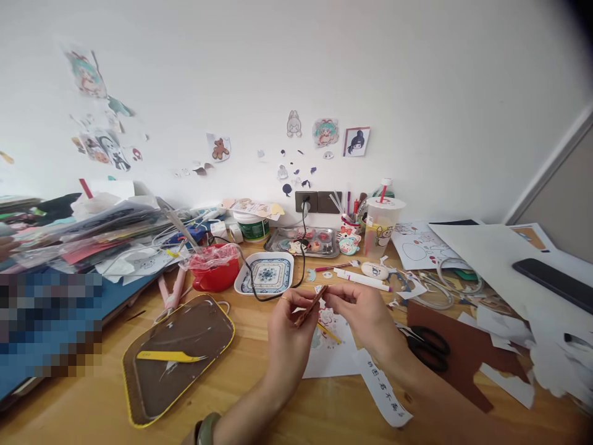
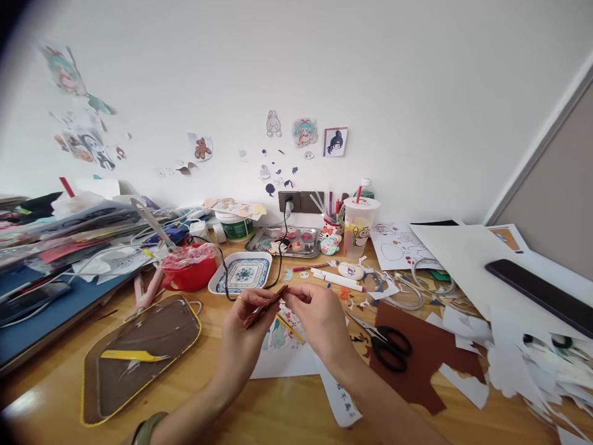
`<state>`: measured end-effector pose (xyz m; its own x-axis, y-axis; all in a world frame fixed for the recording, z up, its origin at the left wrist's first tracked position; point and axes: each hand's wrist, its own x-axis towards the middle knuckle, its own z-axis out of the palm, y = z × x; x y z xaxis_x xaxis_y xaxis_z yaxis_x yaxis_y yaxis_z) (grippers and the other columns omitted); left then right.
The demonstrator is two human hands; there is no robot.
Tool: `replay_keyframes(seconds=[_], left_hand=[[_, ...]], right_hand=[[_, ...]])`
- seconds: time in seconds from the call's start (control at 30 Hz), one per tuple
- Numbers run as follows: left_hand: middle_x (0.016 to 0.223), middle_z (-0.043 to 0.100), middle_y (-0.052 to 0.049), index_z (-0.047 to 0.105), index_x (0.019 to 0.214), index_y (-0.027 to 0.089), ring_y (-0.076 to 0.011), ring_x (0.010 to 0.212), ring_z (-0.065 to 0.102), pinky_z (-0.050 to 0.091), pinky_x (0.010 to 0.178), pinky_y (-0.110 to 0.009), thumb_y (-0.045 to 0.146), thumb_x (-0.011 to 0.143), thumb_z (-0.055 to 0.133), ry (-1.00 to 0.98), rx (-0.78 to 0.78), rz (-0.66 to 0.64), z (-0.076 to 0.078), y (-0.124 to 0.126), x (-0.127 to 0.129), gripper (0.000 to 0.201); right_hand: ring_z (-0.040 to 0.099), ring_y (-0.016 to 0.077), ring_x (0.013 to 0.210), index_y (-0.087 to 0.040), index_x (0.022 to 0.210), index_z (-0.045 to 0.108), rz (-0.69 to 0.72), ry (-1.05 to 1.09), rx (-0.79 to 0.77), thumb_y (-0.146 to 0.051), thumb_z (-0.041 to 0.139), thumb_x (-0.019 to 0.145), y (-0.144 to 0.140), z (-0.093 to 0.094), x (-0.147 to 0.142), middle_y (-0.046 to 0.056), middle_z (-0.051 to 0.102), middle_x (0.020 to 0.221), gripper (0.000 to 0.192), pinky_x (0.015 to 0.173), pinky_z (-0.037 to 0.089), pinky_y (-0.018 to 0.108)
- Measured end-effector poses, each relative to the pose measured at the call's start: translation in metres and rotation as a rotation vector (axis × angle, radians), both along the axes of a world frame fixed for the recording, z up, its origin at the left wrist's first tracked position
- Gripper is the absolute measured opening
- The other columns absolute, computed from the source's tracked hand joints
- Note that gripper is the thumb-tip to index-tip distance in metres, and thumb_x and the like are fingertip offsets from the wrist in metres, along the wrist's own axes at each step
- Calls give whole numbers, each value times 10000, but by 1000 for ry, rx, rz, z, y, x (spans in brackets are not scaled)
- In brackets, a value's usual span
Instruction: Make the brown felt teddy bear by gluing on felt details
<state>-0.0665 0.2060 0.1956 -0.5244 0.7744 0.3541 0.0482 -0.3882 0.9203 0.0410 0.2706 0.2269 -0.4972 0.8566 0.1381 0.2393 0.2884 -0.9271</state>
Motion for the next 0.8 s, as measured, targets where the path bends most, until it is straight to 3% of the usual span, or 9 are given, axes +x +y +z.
replay_keyframes(seconds=[0.2, 0.37, 0.5, 0.7, 0.8], left_hand=[[818, 557, 15, 498, 679, 187, -106, 731, 557, 444, 610, -209, 84, 671, 597, 60, -8, -7, -3, -3, 0, 143], [752, 600, 21, 465, 652, 180, -116, 717, 570, 450, 650, -234, 174, 687, 620, -88, -86, -22, 5, 0, -2, 159], [821, 665, -44, 569, 790, 144, -145, 725, 592, 467, 640, -255, 240, 688, 638, -218, -182, -75, 9, 2, -7, 156], [843, 685, -65, 617, 876, 133, -123, 722, 604, 458, 637, -209, 267, 688, 649, -325, -211, -170, 13, 0, -9, 233], [823, 680, -75, 611, 870, 119, -99, 679, 583, 444, 628, -193, 266, 706, 635, -345, -206, -201, 17, -1, -9, 221]], right_hand=[[540, 142, 612, -160, 660, 602, 8, -40, 36, -304, 474, 757, 1, -4, -1, 4, 596, 627, 215, 543, 395, 234], [554, 136, 612, -181, 718, 587, 0, -115, 108, -262, 452, 752, 6, -6, 1, -2, 612, 655, 161, 535, 400, 225], [558, 134, 580, -211, 689, 599, 3, -237, 220, -254, 475, 742, 14, -5, 5, -19, 626, 637, 142, 519, 381, 227], [551, 225, 612, -206, 601, 584, -285, -461, 423, -230, 490, 732, 46, -15, 29, 50, 596, 562, 163, 547, 323, 299], [565, 286, 704, -188, 762, 625, -360, -475, 472, -189, 459, 748, 59, -13, 42, 104, 622, 665, 166, 603, 343, 360]])
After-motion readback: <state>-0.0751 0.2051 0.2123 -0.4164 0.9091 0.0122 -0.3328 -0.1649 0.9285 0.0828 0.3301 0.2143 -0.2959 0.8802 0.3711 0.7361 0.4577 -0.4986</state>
